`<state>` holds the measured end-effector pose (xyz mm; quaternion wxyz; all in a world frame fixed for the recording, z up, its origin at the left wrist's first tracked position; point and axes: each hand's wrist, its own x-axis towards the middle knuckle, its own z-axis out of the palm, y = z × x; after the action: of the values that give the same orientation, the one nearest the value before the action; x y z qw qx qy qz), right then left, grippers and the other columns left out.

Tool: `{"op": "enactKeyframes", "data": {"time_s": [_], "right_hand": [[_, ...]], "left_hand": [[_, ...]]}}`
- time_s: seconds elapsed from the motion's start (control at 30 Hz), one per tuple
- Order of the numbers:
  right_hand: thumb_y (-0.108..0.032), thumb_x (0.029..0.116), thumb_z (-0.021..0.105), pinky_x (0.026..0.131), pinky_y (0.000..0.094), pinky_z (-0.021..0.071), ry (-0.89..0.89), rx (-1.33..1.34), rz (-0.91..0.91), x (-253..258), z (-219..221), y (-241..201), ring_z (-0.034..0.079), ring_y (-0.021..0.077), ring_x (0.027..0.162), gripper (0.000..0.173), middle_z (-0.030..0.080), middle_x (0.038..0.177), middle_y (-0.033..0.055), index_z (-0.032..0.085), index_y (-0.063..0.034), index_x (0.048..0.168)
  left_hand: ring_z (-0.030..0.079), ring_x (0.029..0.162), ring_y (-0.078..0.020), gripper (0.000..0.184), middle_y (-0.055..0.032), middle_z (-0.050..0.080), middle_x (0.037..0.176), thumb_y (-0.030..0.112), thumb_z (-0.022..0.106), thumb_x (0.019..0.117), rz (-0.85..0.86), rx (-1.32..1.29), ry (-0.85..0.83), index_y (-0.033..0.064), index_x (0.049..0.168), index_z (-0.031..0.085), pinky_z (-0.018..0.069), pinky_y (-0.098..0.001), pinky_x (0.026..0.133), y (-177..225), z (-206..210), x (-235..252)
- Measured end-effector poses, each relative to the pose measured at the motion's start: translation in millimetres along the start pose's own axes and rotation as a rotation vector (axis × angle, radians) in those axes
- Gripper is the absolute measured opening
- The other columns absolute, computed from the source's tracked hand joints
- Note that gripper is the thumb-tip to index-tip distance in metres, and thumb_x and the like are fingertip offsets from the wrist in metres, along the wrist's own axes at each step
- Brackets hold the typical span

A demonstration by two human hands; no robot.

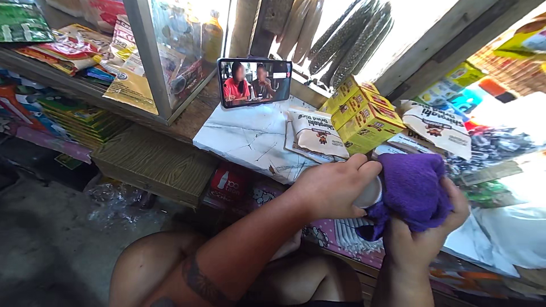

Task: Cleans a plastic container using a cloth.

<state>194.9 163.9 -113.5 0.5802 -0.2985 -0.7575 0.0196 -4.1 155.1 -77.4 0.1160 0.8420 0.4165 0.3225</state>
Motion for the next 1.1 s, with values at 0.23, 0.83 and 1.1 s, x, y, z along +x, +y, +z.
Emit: {"op": "enactKeyframes", "data": {"time_s": [0.23,0.83,1.1], "right_hand": [[-0.007,0.0880,0.063,0.115,0.0235,0.0381,-0.018,-0.021,0.014,2.9,-1.0,-0.2,0.049,0.0055,0.133,0.068,0.050,0.141,0.0206,0.027,0.0193,0.140],[-0.006,0.0875,0.063,0.113,0.0244,0.0405,-0.048,-0.021,0.020,12.1,-1.1,-0.8,0.051,0.0069,0.132,0.066,0.051,0.141,0.0195,0.031,0.0178,0.140],[-0.005,0.0855,0.063,0.112,0.0237,0.0412,-0.040,-0.009,0.039,15.7,0.0,-1.2,0.052,0.0067,0.131,0.067,0.052,0.139,0.0202,0.031,0.0185,0.139]], "left_hand": [[0.067,0.094,-0.0244,0.064,-0.0129,0.060,0.117,0.032,0.083,0.0812,-0.009,0.002,0.000,0.0043,0.133,0.057,0.0580,-0.0399,0.071,0.0,0.2,1.1],[0.067,0.095,-0.0244,0.063,-0.0131,0.060,0.117,0.032,0.083,0.0827,0.021,-0.006,0.003,0.0039,0.132,0.057,0.0584,-0.0397,0.073,-2.3,1.3,1.4],[0.067,0.095,-0.0237,0.062,-0.0126,0.060,0.116,0.034,0.083,0.0824,0.024,0.001,0.018,0.0042,0.131,0.058,0.0583,-0.0389,0.072,-2.2,1.9,1.0]]}}
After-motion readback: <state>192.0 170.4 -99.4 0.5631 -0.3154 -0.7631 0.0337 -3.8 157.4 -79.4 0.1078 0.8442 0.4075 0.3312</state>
